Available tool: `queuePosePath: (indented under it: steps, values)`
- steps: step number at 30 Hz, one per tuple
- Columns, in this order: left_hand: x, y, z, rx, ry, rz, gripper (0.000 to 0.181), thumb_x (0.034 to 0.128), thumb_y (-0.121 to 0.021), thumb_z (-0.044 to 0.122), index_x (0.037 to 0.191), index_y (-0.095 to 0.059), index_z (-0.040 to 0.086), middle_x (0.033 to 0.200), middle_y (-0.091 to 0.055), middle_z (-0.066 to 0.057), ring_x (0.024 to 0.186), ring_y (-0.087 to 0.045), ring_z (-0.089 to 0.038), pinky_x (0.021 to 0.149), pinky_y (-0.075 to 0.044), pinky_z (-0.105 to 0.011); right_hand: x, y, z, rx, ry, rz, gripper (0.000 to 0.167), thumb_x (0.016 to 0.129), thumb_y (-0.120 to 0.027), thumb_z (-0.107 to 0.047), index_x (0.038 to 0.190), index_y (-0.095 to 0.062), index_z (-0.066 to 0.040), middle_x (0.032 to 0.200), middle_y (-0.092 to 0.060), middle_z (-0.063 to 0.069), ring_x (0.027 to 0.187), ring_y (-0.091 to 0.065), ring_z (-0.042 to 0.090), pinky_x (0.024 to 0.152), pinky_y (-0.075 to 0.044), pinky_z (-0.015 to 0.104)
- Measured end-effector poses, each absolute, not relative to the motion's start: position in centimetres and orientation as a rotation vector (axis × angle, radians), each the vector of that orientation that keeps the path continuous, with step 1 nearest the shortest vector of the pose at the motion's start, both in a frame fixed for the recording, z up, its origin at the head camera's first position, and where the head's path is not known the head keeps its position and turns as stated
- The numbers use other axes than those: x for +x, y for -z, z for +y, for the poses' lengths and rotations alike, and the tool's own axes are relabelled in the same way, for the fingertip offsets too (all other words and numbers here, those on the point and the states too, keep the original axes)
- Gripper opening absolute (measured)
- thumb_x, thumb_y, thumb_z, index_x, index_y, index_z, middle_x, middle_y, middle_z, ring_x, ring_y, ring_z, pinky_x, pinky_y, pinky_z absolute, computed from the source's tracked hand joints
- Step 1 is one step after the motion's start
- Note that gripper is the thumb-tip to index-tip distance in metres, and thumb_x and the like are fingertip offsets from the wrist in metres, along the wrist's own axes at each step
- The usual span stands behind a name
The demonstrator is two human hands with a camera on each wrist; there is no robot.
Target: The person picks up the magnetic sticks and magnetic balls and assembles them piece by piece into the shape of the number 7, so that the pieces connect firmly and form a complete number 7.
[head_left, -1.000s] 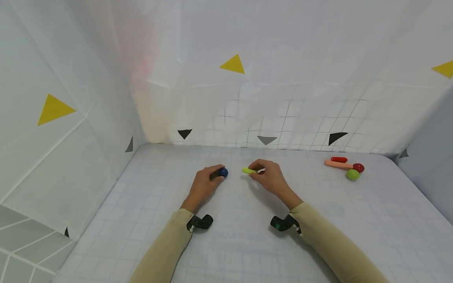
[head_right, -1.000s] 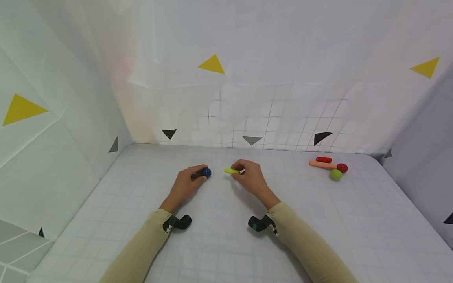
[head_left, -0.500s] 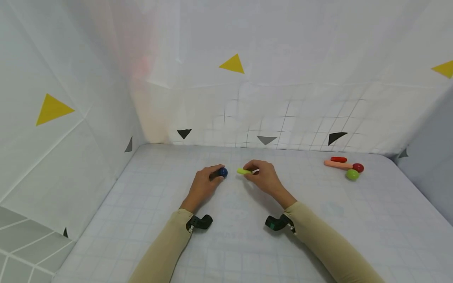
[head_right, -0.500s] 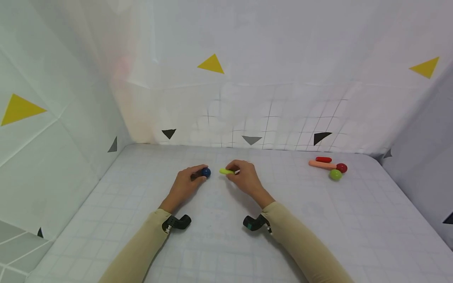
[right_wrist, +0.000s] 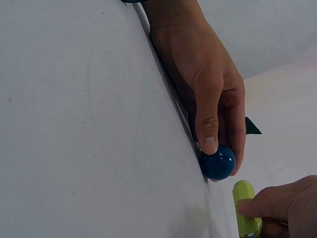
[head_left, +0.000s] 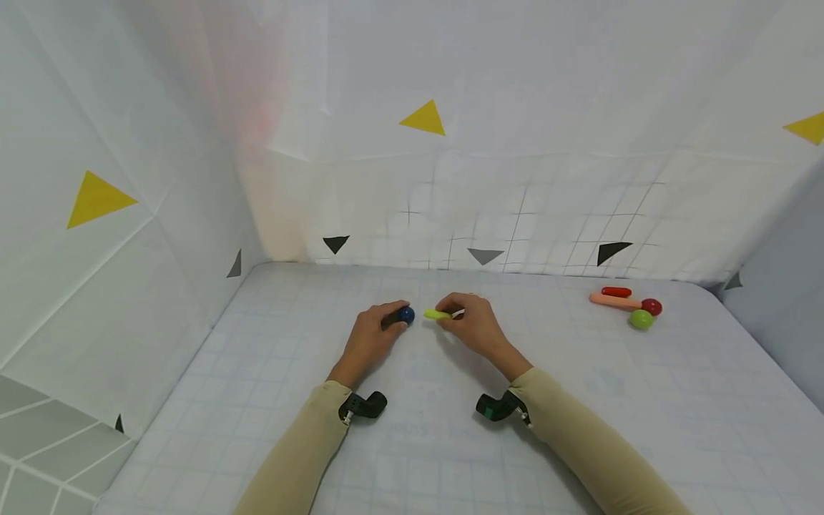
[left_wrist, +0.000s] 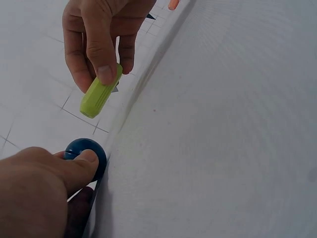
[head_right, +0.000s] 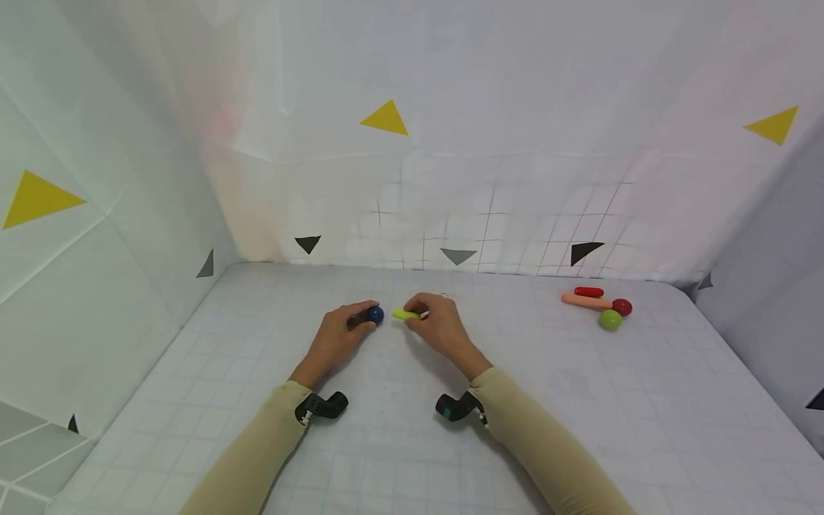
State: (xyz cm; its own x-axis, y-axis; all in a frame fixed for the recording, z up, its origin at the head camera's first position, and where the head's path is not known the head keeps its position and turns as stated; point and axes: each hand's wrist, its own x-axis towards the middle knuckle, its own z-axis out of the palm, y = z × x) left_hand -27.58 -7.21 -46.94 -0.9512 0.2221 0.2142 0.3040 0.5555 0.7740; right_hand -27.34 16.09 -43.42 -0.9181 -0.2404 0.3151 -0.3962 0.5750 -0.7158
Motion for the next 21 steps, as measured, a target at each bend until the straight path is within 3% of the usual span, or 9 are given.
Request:
queuePosePath:
  steps: [21]
  values:
    - [-27.55,46.74,-7.32,-0.491,1.356,-2.680,0.043,0.1000,-0.073,0.018,0.142,-0.067,0.023,0.139,-0.064,-0.006,0.133,-0.055,-0.024,0.110,-0.042,-0.044,-27.35,43.61,15.69,0.552,-1.245,-2.646,0.015,0.090,-0.080,0.000,0.104,-0.076,-0.004,0.101,-0.075,0.006,0.097,-0.070,0.026,0.084,-0.059,0.039]
